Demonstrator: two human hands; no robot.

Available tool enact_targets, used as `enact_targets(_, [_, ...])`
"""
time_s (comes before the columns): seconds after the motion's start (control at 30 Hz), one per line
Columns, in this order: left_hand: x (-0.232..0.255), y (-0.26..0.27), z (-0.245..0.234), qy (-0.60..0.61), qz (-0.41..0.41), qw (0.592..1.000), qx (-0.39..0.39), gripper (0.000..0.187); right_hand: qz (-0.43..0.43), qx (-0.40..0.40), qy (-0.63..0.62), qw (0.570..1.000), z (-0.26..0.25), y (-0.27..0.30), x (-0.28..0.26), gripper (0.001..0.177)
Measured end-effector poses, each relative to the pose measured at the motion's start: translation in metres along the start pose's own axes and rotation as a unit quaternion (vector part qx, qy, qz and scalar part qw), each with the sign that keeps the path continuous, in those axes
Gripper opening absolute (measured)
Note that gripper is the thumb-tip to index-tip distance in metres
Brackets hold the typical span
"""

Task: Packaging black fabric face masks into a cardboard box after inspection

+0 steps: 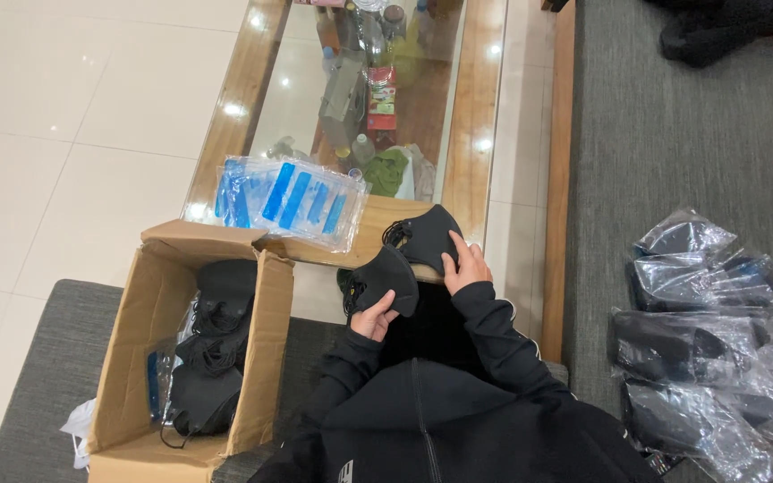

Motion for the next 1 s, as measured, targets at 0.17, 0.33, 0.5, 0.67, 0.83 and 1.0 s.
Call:
enact_targets(0.17, [-0.009, 0.018, 0.020, 0.045, 0.093, 0.994, 0.036, 0.024, 0.001, -0.001, -0.008, 1.000, 0.003, -0.001, 0.003, 0.047])
enact_targets(0.33, [-0.011, 0.021, 0.027, 0.022, 0.111, 0.992, 0.055, 0.027, 0.001, 0.003, 0.002, 1.000, 0.006, -0.004, 0.006, 0.051])
enact_targets(0.5, [0.002, 0.005, 0.020, -0.040, 0.010, 0.998, 0.049, 0.041, -0.075, 0.085, -0.036, 0.993, -0.011, 0.017, -0.021, 0.046])
enact_targets(0.67, [0.002, 0.006, 0.026, -0.071, -0.028, 0.996, 0.043, 0.049, -0.157, 0.048, -0.069, 0.984, -0.009, 0.039, -0.053, 0.068])
enact_targets(0.83, [0.006, 0.002, 0.014, -0.080, -0.095, 0.992, 0.027, 0.055, -0.155, -0.079, -0.081, 0.981, -0.006, 0.052, -0.060, 0.070])
enact_targets(1.0, [-0.003, 0.006, 0.002, -0.095, -0.116, 0.989, 0.014, 0.050, -0.149, -0.063, -0.084, 0.983, -0.004, 0.049, -0.053, 0.070])
Point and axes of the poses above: each hand's wrist, its own y-axis away from the middle knuckle, its own z-axis out of the palm, x = y × z, the point moved 1 cm from there along -y, towards the middle knuckle, and after that the axes turned 12 degrees about y, right-handed, at the moved point
